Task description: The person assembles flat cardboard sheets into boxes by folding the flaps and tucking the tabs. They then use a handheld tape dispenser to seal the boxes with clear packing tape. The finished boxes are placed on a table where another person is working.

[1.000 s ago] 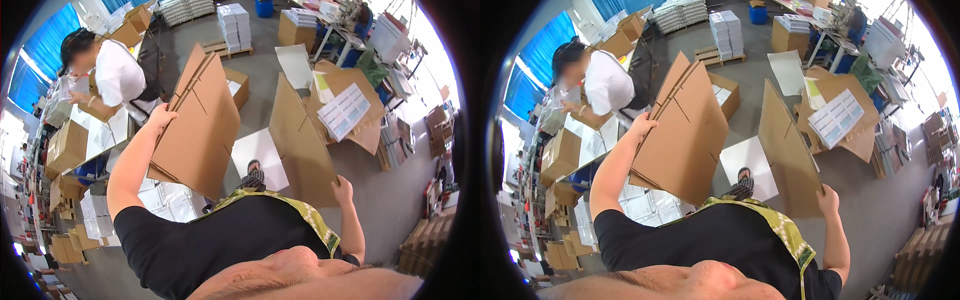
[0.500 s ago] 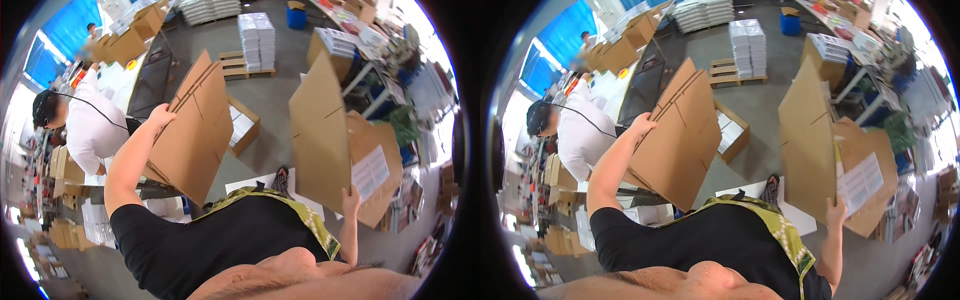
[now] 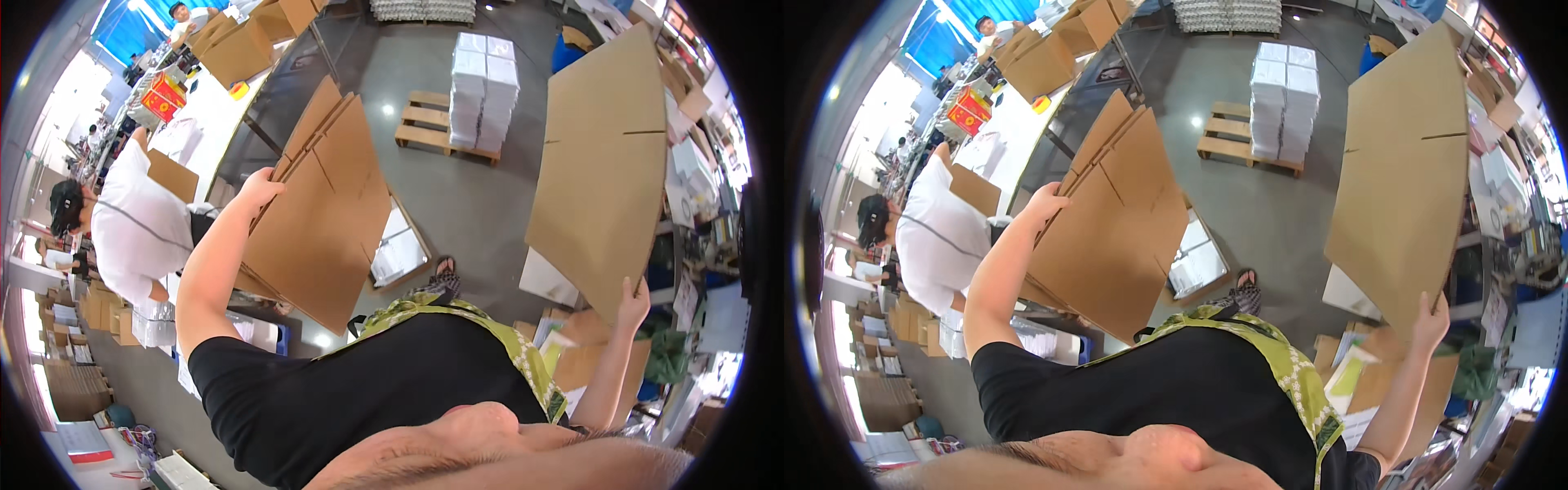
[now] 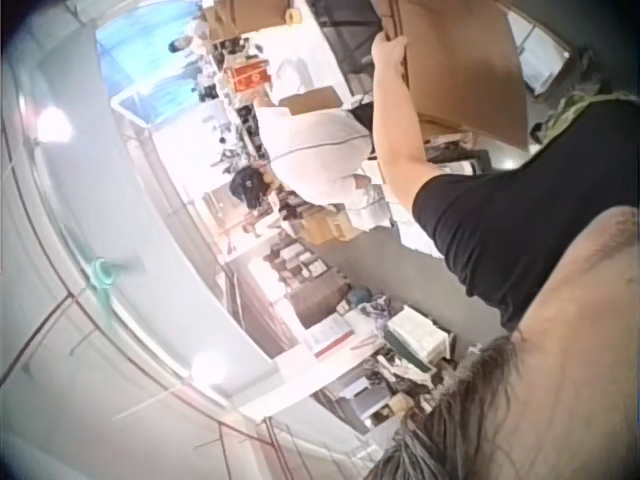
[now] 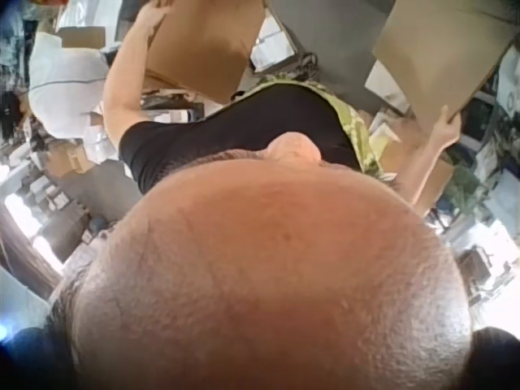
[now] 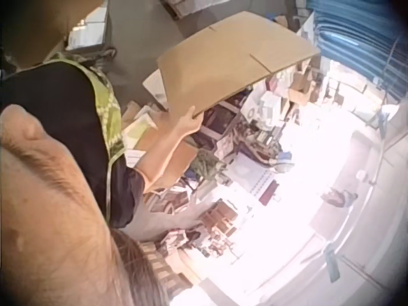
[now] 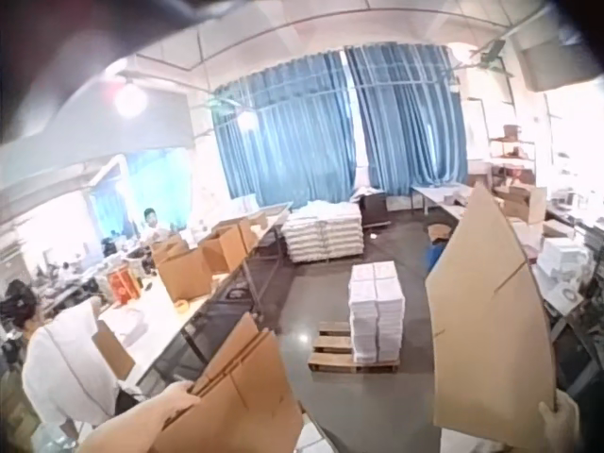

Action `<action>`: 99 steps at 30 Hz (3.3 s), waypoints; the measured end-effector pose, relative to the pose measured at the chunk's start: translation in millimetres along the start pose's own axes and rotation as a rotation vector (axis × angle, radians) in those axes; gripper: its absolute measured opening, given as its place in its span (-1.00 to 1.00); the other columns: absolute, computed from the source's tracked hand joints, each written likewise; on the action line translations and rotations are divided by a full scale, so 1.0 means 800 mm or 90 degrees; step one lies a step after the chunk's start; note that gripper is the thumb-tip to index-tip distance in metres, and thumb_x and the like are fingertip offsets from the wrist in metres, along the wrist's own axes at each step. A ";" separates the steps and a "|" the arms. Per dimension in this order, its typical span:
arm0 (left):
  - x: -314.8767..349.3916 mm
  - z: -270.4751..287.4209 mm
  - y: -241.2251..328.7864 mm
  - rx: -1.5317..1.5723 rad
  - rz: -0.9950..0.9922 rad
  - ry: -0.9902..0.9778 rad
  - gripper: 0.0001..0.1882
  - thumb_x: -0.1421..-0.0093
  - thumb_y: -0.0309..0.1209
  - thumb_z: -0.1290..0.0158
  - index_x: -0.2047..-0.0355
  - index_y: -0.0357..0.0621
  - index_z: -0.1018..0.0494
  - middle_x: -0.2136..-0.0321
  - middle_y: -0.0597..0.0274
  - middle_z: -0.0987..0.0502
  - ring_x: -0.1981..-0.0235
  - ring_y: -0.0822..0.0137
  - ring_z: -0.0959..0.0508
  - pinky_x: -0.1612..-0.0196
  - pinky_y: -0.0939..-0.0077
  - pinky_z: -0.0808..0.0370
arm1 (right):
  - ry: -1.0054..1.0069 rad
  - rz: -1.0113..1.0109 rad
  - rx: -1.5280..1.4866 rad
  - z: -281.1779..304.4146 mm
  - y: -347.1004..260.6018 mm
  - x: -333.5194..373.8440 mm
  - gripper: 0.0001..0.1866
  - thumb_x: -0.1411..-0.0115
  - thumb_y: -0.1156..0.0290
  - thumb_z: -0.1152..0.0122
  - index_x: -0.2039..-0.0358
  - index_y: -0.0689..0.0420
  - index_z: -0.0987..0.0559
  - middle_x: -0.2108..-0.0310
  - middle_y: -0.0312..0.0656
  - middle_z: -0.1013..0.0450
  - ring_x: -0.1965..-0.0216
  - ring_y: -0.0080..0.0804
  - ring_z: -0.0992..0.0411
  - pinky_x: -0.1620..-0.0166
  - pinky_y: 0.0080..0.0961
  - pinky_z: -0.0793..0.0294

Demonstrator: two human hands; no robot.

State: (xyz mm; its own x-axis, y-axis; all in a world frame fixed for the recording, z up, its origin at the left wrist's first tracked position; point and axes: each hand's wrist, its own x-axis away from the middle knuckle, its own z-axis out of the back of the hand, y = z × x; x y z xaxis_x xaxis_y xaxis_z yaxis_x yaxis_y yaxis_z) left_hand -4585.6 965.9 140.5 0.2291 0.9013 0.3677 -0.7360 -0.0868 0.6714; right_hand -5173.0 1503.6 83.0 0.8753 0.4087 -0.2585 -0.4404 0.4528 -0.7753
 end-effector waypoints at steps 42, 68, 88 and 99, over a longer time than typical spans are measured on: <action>-0.809 0.190 0.186 0.008 0.123 0.169 -0.39 0.13 -0.40 -0.17 -0.02 -0.19 -0.42 0.21 0.07 -0.59 0.18 0.24 -0.58 0.06 0.41 -0.47 | -0.340 -0.002 -0.375 -1.059 -0.446 -0.842 -0.70 -0.24 0.49 -0.12 0.05 0.37 -0.50 0.21 -0.15 -0.54 0.25 -0.48 -0.50 0.20 -0.59 -0.47; -1.585 0.238 0.222 -0.190 0.033 0.038 -0.40 0.07 -0.34 -0.10 -0.07 -0.07 -0.38 0.14 -0.03 -0.56 0.06 0.01 -0.52 0.00 0.24 -0.44 | -0.261 0.187 0.175 -1.509 -0.638 -1.143 -0.64 -0.12 0.48 -0.17 0.03 0.11 -0.55 0.22 -0.06 -0.57 0.23 -0.22 -0.56 0.13 -0.41 -0.48; -1.899 0.183 0.145 -0.032 0.229 0.048 -0.40 -0.03 -0.31 -0.07 -0.15 0.12 -0.28 0.07 0.03 -0.53 0.03 -0.02 -0.50 -0.01 0.19 -0.42 | -0.549 0.790 0.519 -1.795 -0.783 -1.351 -0.70 0.02 0.46 -0.11 0.21 -0.05 -0.54 0.24 -0.35 -0.53 0.25 -0.37 -0.51 0.26 -0.41 -0.49; -1.912 0.212 0.041 -0.063 0.421 0.064 -0.30 -0.09 -0.32 -0.12 -0.25 0.03 -0.14 -0.06 0.00 -0.43 -0.09 0.05 -0.42 -0.11 0.20 -0.36 | -0.597 0.619 0.669 -1.882 -0.778 -1.384 -0.78 -0.09 0.41 -0.16 0.21 -0.09 -0.55 0.44 -0.25 -0.52 0.41 -0.22 -0.51 0.38 -0.28 -0.48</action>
State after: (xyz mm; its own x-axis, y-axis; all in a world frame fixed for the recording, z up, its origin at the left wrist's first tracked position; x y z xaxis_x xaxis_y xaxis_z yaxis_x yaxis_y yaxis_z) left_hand -4851.8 -487.6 -290.9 -0.3465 0.7074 0.6160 -0.7572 -0.5985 0.2614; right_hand -5566.6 -424.1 -16.1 -0.0126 0.9445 0.3283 -0.9678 -0.0941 0.2336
